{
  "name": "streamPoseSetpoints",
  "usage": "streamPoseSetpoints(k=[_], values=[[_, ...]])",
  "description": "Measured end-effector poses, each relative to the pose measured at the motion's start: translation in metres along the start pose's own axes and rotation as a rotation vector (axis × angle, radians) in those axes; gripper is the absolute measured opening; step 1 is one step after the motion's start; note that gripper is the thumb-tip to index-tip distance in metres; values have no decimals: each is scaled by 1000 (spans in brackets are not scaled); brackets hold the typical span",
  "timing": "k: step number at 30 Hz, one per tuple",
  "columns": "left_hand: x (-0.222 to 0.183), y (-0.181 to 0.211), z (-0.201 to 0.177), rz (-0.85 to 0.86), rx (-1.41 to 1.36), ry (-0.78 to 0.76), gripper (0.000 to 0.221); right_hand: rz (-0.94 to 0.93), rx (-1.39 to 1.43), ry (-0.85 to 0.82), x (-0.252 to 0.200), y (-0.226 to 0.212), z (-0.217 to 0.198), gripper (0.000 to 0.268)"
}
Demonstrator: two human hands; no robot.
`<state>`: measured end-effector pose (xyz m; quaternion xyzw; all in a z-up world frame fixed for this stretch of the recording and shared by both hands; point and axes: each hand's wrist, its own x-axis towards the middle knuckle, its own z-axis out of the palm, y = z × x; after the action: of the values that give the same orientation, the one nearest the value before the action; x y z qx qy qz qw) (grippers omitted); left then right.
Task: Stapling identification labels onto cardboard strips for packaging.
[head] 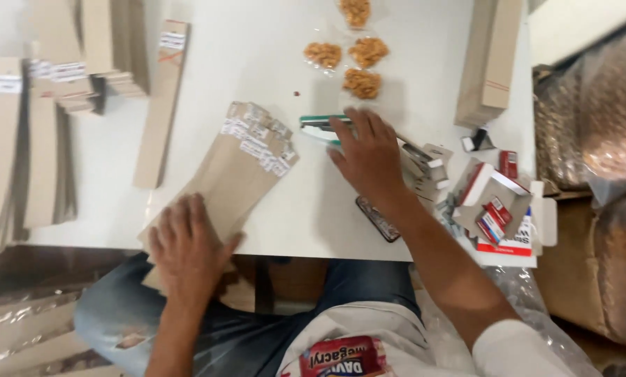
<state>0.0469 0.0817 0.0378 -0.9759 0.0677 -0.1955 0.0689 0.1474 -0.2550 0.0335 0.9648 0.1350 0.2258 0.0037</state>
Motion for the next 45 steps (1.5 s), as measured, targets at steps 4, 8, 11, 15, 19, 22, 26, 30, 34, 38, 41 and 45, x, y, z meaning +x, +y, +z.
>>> streamPoseSetpoints(k=[4, 8, 11, 15, 19, 22, 26, 30, 34, 38, 41, 45], values=[[-14, -5, -7, -8, 55, -54, 129, 21, 77, -300, 35, -2, 33, 55], [-25, -4, -14, 17, 63, -109, 132, 57, 145, -318, 40, -13, 19, 50], [-31, 0, -19, -8, 25, -179, 118, 330, 544, -311, 31, -32, -16, 56], [-15, 1, -44, 15, -55, -320, 112, 712, 1589, -335, -9, -53, -24, 39], [-29, 3, -38, 106, 135, -185, 116, 787, 1666, -321, -46, -76, -20, 40], [-26, 14, -41, 73, 108, -133, 104, 779, 1585, -365, -48, -79, -24, 44], [-35, 22, -36, 23, 80, -129, 79, 762, 1594, -335, -48, -81, -23, 47], [-34, 28, -39, 98, 79, -50, 28, 750, 1596, -332, -53, -82, -22, 51], [-46, 36, -30, 89, 14, -133, 58, 739, 1661, -247, -65, -79, -7, 49], [-56, 49, -38, 45, -533, -250, 61, 861, 1840, -11, -77, -74, 12, 45], [-56, 49, -45, 47, -568, -218, 54, 877, 1878, 96, -83, -74, 19, 35], [-59, 54, -42, 26, -417, -288, 61, 822, 1859, 165, -83, -76, 21, 33]])
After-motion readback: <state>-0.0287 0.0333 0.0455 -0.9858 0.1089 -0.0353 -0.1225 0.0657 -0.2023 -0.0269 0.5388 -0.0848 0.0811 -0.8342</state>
